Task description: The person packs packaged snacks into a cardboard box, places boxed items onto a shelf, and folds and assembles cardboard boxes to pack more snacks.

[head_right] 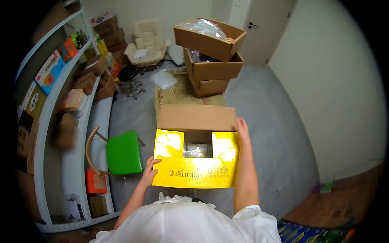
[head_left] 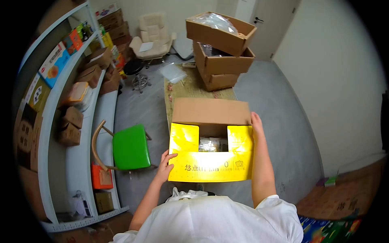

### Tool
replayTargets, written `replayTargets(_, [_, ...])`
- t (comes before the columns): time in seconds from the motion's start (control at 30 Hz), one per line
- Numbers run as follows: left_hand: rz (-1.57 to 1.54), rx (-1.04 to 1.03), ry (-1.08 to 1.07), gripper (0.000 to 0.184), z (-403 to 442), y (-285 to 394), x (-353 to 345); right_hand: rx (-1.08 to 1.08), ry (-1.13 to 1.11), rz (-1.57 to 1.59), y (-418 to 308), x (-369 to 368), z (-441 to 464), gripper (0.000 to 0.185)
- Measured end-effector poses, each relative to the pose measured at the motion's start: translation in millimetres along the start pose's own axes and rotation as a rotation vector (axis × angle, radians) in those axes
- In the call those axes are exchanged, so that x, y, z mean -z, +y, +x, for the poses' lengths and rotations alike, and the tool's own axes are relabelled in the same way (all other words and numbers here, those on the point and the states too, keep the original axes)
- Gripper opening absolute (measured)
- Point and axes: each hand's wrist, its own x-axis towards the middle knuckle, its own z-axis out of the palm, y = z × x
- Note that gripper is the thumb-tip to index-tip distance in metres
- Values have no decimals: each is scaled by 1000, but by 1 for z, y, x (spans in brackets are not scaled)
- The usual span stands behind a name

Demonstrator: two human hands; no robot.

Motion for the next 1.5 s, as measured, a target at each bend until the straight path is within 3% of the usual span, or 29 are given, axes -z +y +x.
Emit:
replayTargets(0.07, [-80,66,12,46,-2,10,-4,-88,-1,580,-5,1,9,51])
replayTargets(0.2, [-16,37,0,52,-5,-6,-3,-55,-122,868,-21,15,0,44])
replayTargets(0.27, [-192,4,87,67,-3,-17,-7,50,-321,738,-29,27,-11,41])
replayTargets(0.33, [-172,40,110,75,-3,-11,-6,101,-364,454,-41,37,-31,33])
replayTargets(0.43, [-100,69,139,86,0,13,-8,84,-432,320,-28,53,-54,30])
replayTargets(0.53, [-52,54,145,92,9,22,-11,55,-578,82,-19,61,-84,41])
replayTargets(0.6, [105,-58,157,89,17,31,-13,352,-503,-273,-9,58,-90,57])
replayTargets(0.63, [106,-57,154,89,20,38,-13,283,-522,-235,-14,56,-96,67])
replayTargets(0.7, [490,-62,99,82,26,54,-14,269,-479,-225,10,48,-97,71])
replayTargets(0.77, [537,35,75,77,31,51,-16,197,-431,-67,21,42,-101,82])
replayTargets(0.9, [752,336,141,62,37,81,-44,51,-402,266,23,35,-108,67])
replayTargets(1.0, [1021,234,266,63,35,75,-63,-75,-335,535,44,30,-104,56])
replayTargets(1.07, [1029,257,257,65,36,76,-63,-56,-315,858,55,31,-110,73])
replayTargets(1.17, [1043,260,254,65,35,77,-64,-232,-176,994,84,41,-106,70])
replayTargets(1.2, [1056,243,262,64,36,77,-64,-235,-173,995,100,44,-101,70])
replayTargets(1.3, [1052,215,270,64,34,74,-63,-572,-33,315,147,47,-106,64])
replayTargets(1.37, [1052,206,272,64,33,73,-62,-769,-83,225,170,36,-113,64])
replayTargets(1.5, [1027,206,297,63,34,75,-62,-828,-124,410,184,6,-121,63])
